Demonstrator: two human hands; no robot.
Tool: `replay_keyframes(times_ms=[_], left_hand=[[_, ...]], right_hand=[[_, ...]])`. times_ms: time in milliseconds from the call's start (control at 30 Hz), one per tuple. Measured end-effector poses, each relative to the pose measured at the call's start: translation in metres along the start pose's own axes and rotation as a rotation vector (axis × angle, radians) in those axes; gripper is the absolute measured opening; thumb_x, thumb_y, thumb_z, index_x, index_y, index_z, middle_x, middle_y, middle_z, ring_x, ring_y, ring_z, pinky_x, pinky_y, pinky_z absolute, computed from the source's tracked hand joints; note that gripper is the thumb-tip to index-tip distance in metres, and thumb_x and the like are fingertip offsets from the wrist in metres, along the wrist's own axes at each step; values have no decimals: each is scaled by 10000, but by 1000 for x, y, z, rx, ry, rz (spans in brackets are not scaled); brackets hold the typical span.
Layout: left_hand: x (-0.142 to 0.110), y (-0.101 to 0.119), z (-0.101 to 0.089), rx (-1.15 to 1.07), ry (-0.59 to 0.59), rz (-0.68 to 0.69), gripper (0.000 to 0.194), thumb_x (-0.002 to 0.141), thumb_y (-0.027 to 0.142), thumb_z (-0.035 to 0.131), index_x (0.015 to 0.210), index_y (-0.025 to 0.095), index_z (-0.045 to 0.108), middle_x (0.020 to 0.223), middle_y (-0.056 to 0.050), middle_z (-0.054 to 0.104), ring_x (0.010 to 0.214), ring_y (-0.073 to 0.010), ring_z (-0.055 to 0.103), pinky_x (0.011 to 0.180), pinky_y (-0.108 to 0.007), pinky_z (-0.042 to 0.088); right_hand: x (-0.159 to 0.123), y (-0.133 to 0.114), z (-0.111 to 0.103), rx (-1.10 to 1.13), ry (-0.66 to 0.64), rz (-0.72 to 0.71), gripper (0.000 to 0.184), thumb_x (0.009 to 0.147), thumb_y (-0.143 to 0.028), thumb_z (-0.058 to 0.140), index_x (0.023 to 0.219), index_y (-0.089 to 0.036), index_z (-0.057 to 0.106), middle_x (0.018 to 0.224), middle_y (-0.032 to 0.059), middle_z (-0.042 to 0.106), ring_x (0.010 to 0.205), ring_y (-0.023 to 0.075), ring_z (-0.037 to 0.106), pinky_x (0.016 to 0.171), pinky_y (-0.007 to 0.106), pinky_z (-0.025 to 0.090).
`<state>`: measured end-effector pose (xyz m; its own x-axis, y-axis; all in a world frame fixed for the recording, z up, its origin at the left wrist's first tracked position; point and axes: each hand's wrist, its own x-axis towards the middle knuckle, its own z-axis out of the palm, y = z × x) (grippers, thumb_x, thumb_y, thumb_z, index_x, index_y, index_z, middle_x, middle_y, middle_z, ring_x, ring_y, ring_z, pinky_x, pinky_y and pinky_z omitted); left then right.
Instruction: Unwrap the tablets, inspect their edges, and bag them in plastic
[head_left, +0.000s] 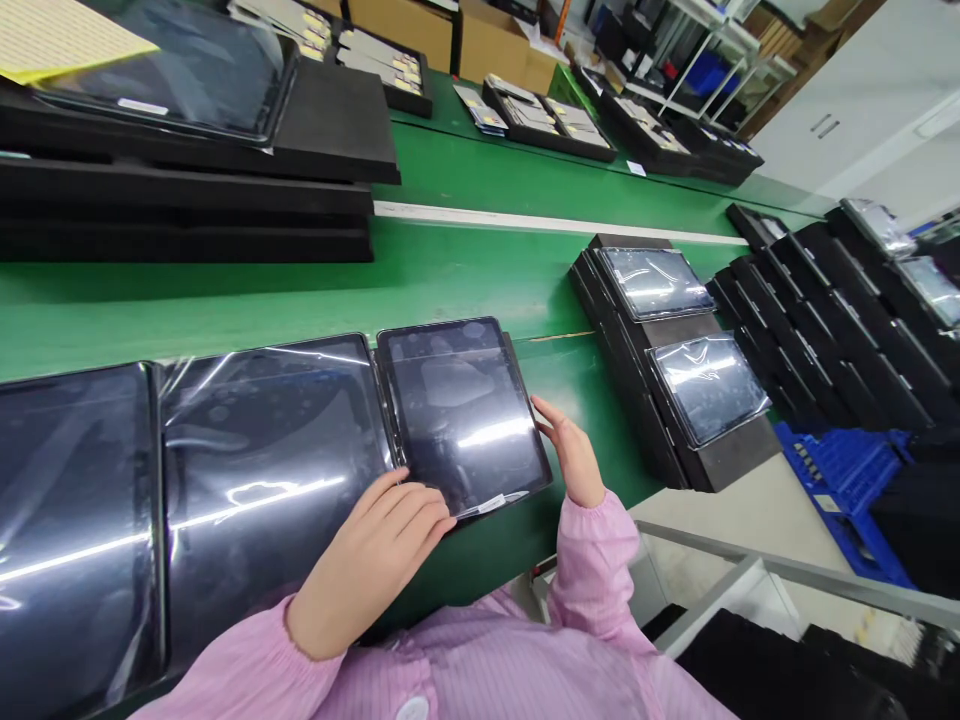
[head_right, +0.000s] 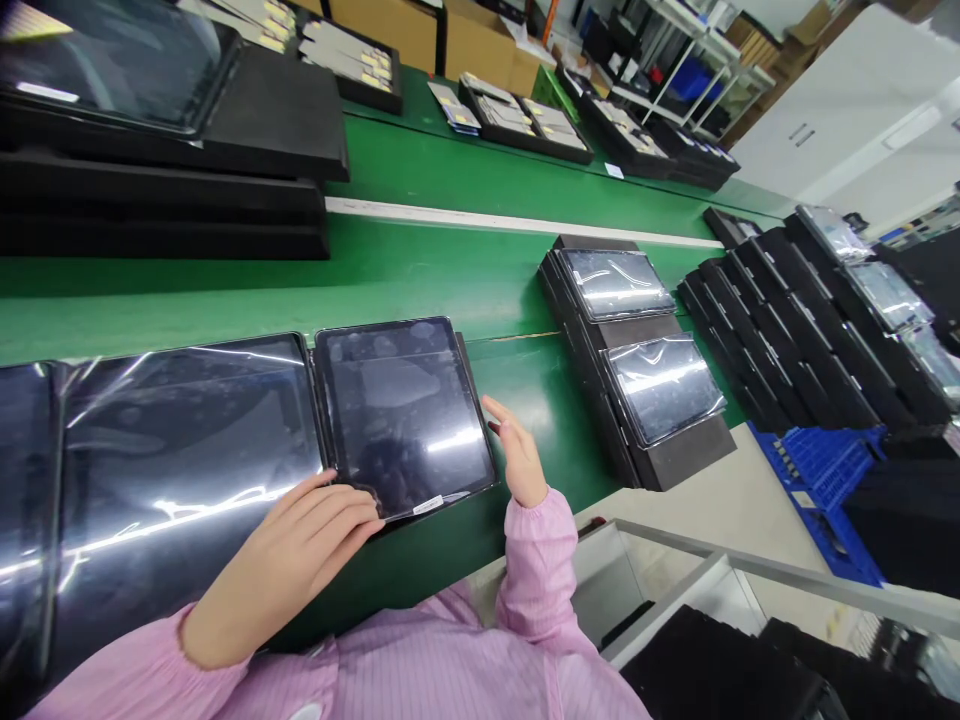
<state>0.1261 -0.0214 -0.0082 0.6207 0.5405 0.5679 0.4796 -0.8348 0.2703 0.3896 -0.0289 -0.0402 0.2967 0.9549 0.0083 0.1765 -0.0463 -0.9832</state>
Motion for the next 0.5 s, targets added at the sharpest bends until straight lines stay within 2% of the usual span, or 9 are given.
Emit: replay_keyframes(times_ms=[67,100,167,267,333,400,433,500], left_hand=[[0,0,0,-10,9,-120,242,1032,157,418,873,198,595,745,49,740,656,-116,699,1109,-358,463],[-1,0,-2,-13,9,-200,233,1043,186,396,905,207,582,748,52,752,659,-123,719,1119,-360,464],[-5,0,-6,-38,-3,-354,240,1060,245,334,962,233,552,791,48,787,739,-150,768,1014,-319,545],[-13,-2,-16,-80,-43,-505,244,1065,281,270,1001,268,505,876,49,818,902,-162,786,818,-257,610],[-20,-4,-20,-85,-81,-502,221,1058,290,283,980,284,490,917,60,822,861,-150,788,728,-230,611],[-27,-6,-21,-75,-119,-442,209,1045,288,312,943,290,495,980,59,820,791,-138,780,686,-214,601],[-31,-7,-20,-72,-127,-402,204,1037,284,325,948,287,508,1008,51,816,791,-137,774,729,-214,599],[-38,-8,-16,-83,-159,-317,198,1022,276,358,1002,270,555,1073,22,801,887,-148,762,971,-238,545]], right_hand=[[-2,0,-5,42,82,-9,564,943,-683,502,1160,-239,773,1290,124,728,1235,303,660,962,466,583],[-4,0,-7,59,126,-15,514,949,-644,528,1144,-238,776,1239,122,749,1166,287,690,913,442,598],[-7,0,-12,89,197,-23,410,944,-560,591,1099,-234,784,1085,106,788,949,237,737,780,382,613],[-10,-2,-15,136,232,-15,313,928,-467,642,1060,-220,783,872,68,786,656,170,700,583,314,587],[-11,-5,-13,161,228,-1,300,926,-444,647,1060,-210,777,819,59,778,594,165,696,533,307,586],[-12,-10,-10,179,206,21,305,923,-447,654,1069,-206,771,821,63,785,613,180,726,556,323,617],[-13,-12,-8,189,174,37,315,920,-457,661,1079,-208,769,833,66,791,634,189,743,579,333,634],[-13,-19,-4,201,79,71,357,915,-496,666,1110,-212,761,855,72,802,677,207,770,610,347,655]])
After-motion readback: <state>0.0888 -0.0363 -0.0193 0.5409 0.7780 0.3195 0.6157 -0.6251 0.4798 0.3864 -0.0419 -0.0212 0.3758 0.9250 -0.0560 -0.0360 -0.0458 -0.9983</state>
